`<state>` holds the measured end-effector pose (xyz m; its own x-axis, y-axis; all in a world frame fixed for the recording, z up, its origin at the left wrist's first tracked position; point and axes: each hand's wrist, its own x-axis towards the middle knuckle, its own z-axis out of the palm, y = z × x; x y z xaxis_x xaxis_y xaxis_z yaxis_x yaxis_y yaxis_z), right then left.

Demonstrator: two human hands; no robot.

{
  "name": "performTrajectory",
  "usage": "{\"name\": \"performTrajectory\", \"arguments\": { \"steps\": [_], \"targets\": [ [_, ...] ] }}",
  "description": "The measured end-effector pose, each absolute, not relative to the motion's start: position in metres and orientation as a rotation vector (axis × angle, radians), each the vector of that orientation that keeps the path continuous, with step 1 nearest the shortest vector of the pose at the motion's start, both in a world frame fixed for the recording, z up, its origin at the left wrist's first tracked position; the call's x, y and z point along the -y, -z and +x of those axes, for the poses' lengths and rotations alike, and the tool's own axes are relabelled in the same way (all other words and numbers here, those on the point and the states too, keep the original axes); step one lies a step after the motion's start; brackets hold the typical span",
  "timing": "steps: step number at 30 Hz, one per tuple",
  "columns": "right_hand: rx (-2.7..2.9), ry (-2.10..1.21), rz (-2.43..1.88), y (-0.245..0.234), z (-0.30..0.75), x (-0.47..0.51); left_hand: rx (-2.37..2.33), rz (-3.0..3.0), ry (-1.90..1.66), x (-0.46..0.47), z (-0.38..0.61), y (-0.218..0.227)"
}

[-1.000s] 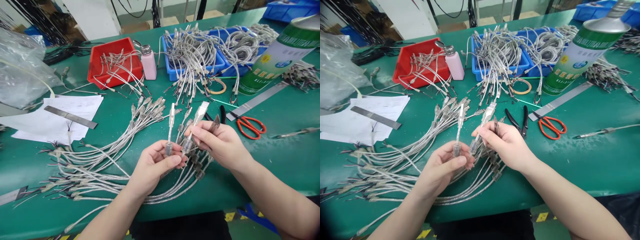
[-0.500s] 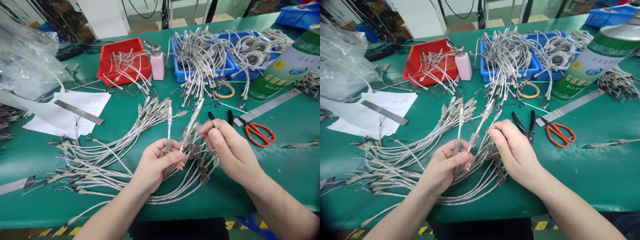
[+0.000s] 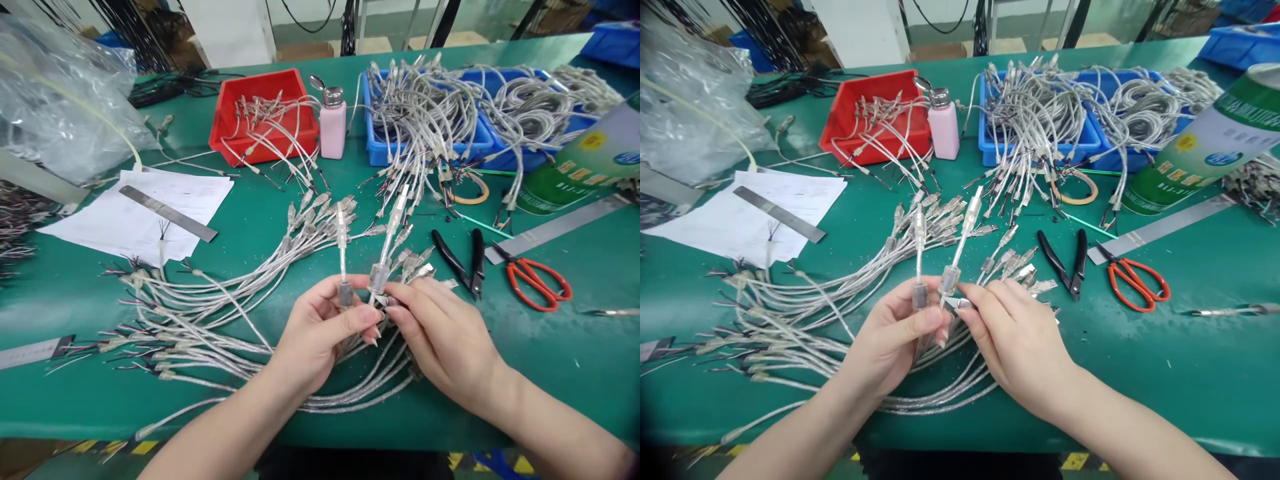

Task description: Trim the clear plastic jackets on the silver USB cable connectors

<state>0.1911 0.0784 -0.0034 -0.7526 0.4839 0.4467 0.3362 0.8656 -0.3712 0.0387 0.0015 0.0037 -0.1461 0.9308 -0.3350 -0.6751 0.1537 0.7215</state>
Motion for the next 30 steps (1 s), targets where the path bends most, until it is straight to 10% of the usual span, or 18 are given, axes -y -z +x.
{"name": "performTrajectory", "arguments": {
  "steps": [30],
  "targets": [
    [2.422, -0.390, -0.653, 0.0046, 0.1919, -0.0751, -0.938, 0.279, -1.431, 0.0029, 0.0435, -0.0047]
  ]
}}
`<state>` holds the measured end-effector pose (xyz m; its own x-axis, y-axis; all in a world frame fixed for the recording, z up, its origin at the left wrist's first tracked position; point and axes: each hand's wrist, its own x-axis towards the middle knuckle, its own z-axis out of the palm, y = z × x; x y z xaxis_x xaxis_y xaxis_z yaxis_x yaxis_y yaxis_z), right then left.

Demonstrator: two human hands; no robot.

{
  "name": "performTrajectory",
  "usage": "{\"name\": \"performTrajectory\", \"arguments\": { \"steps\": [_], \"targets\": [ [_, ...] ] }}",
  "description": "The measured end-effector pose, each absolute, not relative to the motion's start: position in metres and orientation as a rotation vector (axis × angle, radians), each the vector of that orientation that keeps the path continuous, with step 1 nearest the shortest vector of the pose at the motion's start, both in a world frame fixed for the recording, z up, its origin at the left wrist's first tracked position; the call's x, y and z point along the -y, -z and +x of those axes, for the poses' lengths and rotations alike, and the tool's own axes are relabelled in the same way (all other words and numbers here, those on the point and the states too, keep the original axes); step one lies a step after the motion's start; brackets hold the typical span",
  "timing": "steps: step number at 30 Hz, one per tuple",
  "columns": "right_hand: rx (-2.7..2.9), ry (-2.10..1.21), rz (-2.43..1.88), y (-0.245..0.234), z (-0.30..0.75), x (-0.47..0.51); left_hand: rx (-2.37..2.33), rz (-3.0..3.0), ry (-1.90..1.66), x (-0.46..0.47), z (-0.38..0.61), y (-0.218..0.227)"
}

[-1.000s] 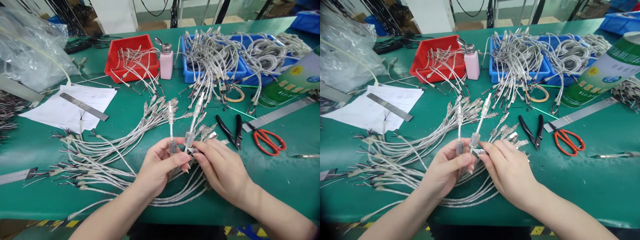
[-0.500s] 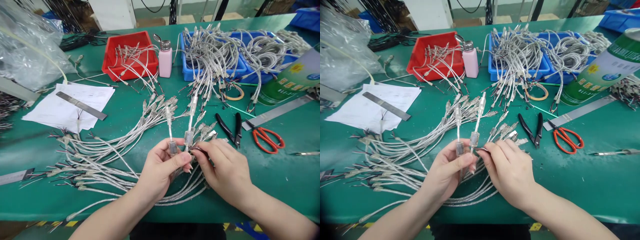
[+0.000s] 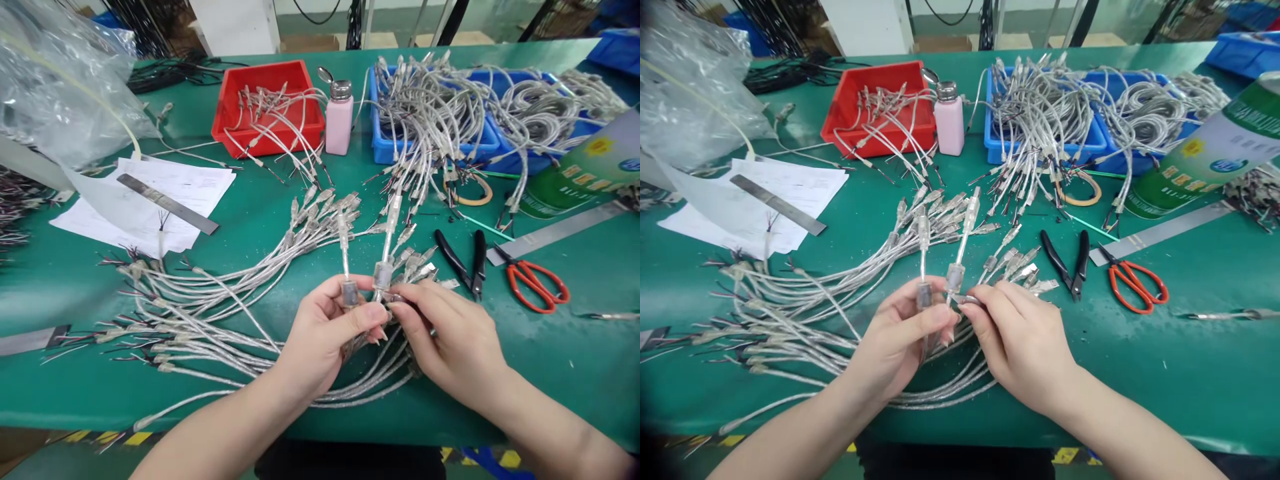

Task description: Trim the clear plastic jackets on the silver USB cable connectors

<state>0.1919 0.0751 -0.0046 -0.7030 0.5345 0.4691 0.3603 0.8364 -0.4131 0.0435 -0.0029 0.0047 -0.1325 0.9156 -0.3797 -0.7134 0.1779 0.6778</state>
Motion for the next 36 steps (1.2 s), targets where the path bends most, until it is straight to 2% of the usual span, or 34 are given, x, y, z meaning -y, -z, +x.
{"name": "performTrajectory", "arguments": {
  "steps": [5, 12, 18, 36],
  "targets": [
    [2.366, -0.135, -0.667, 0.003, 0.191, -0.082, -0.996, 0.260, -1.438, 0.002, 0.046, -0.006],
    [2.405, -0.332, -0.607, -0.003, 0.197, -0.087, -0.989, 0.227, -1.426, 0.001, 0.046, -0.007],
    [2.502, -0.283, -0.528, 0.001, 0.197, -0.083, -0.983, 0.237, -1.408, -0.001, 0.042, -0.007],
    [2.481, -0.166, -0.641, 0.003, 0.194, -0.079, -1.187, 0.418, -1.438, 0.002, 0.045, -0.004]
  ]
}}
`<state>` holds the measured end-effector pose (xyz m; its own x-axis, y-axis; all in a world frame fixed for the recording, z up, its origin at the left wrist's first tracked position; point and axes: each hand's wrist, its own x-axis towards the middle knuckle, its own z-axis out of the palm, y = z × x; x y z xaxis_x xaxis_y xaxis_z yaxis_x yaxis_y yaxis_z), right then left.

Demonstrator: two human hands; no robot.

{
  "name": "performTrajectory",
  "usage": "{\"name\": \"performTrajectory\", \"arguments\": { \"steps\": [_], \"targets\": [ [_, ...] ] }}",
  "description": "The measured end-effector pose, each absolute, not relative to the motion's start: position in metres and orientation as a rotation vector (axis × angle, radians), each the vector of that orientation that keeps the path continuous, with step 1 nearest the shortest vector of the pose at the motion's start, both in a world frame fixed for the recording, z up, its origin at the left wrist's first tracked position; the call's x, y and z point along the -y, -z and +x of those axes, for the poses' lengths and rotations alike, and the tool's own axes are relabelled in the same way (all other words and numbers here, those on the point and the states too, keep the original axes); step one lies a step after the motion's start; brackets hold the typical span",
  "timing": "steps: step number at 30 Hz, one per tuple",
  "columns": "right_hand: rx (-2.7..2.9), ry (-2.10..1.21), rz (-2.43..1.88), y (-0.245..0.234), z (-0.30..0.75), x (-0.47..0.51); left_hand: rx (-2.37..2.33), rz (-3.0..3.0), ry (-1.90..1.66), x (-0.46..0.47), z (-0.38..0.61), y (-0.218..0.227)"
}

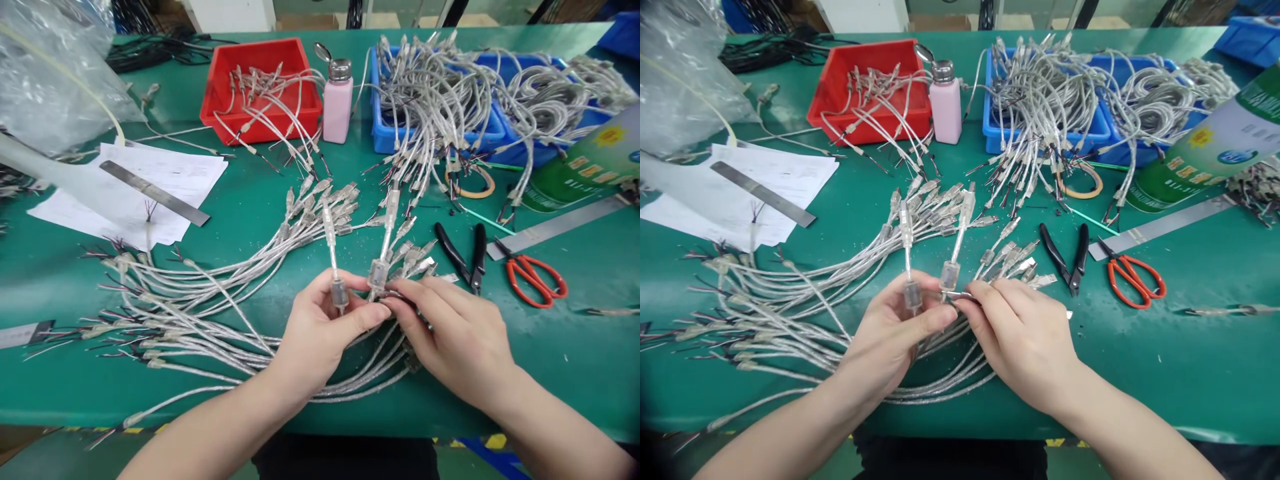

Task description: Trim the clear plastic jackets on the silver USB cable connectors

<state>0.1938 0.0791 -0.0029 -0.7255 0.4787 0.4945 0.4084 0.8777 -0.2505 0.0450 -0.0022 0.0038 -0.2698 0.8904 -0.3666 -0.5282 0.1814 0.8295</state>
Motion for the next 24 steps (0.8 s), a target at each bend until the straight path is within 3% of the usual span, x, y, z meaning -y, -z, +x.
{"name": "performTrajectory", "arguments": {
  "steps": [4, 13, 20, 24],
  "targets": [
    [2.448, -0.089, -0.653, 0.0024, 0.1914, -0.0776, -1.179, 0.393, -1.444, 0.0017, 0.0455, -0.0042],
    [2.518, -0.379, -0.629, -0.0006, 0.1950, -0.0805, -1.180, 0.406, -1.460, 0.0009, 0.0462, -0.0009],
    [2.463, -0.028, -0.626, 0.0012, 0.1936, -0.0814, -1.158, 0.409, -1.466, 0.0001, 0.0466, -0.0040],
    [2.429, -0.081, -0.606, -0.0004, 0.1932, -0.0818, -1.160, 0.377, -1.456, 0.0005, 0.0458, -0.0059]
  ]
}}
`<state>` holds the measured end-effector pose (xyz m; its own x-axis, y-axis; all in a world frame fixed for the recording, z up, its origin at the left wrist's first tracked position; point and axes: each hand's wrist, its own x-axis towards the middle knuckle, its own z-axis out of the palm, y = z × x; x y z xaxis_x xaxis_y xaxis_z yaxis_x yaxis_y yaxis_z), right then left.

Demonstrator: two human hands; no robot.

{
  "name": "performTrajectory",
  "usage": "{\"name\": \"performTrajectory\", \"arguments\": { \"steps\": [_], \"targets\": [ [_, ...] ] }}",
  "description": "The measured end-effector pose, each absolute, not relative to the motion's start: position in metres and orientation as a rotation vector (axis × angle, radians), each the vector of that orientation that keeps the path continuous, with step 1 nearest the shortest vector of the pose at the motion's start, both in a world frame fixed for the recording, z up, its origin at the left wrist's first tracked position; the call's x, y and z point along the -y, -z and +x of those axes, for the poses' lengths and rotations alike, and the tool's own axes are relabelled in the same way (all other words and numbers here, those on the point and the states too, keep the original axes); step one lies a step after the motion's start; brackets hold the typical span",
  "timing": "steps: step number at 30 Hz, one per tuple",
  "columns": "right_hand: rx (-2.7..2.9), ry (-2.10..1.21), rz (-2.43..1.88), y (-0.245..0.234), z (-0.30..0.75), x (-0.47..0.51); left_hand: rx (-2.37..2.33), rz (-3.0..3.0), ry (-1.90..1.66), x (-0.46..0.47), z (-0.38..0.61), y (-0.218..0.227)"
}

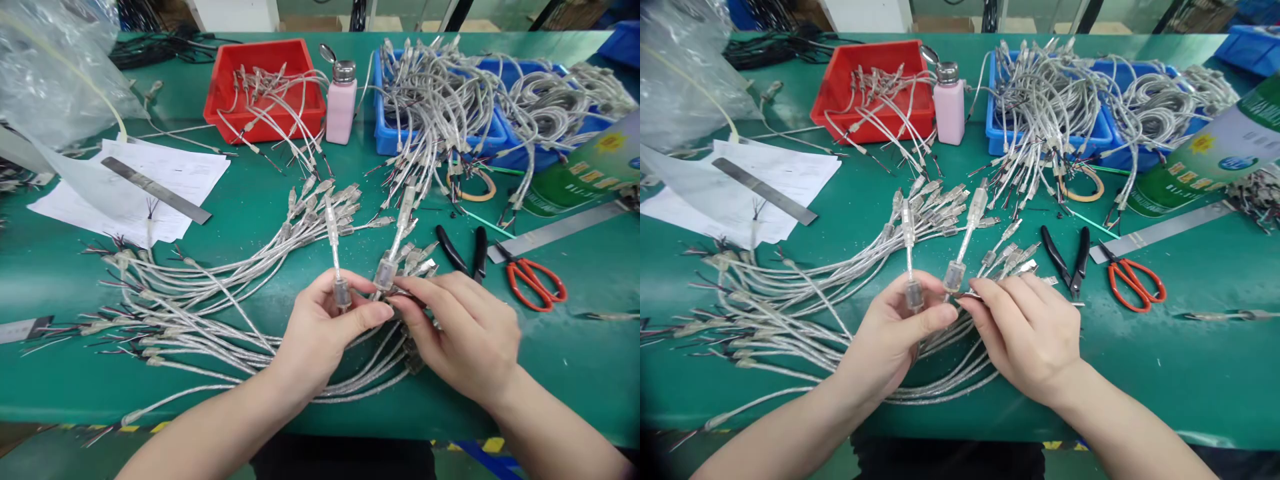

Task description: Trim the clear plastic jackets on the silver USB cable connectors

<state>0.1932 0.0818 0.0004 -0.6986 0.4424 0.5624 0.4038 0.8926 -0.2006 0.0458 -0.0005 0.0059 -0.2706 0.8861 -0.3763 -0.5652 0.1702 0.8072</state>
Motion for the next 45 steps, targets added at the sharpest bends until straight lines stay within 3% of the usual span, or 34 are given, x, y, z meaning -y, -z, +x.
{"name": "performTrajectory", "arguments": {
  "steps": [12, 18, 24, 30, 38, 45],
  "targets": [
    [2.202, -0.881, -0.850, -0.010, 0.198, -0.087, -1.017, 0.291, -1.368, -0.001, 0.044, -0.007],
    [2.172, -0.954, -0.874, -0.006, 0.196, -0.086, -0.960, 0.449, -1.228, 0.000, 0.044, -0.006],
    [2.139, -0.782, -0.916, -0.008, 0.201, -0.085, -0.835, 0.690, -1.080, 0.002, 0.042, -0.005],
    [2.316, -1.102, -0.758, -0.014, 0.200, -0.081, -1.039, 0.887, -1.024, 0.002, 0.050, -0.001],
    [1.648, -1.519, -0.972, -0.006, 0.200, -0.099, -0.851, 0.547, -1.034, 0.000, 0.038, -0.003],
    [1.775, -1.492, -0.965, -0.009, 0.193, -0.098, -0.913, 0.436, -1.061, 0.000, 0.044, -0.004]
  ]
}}
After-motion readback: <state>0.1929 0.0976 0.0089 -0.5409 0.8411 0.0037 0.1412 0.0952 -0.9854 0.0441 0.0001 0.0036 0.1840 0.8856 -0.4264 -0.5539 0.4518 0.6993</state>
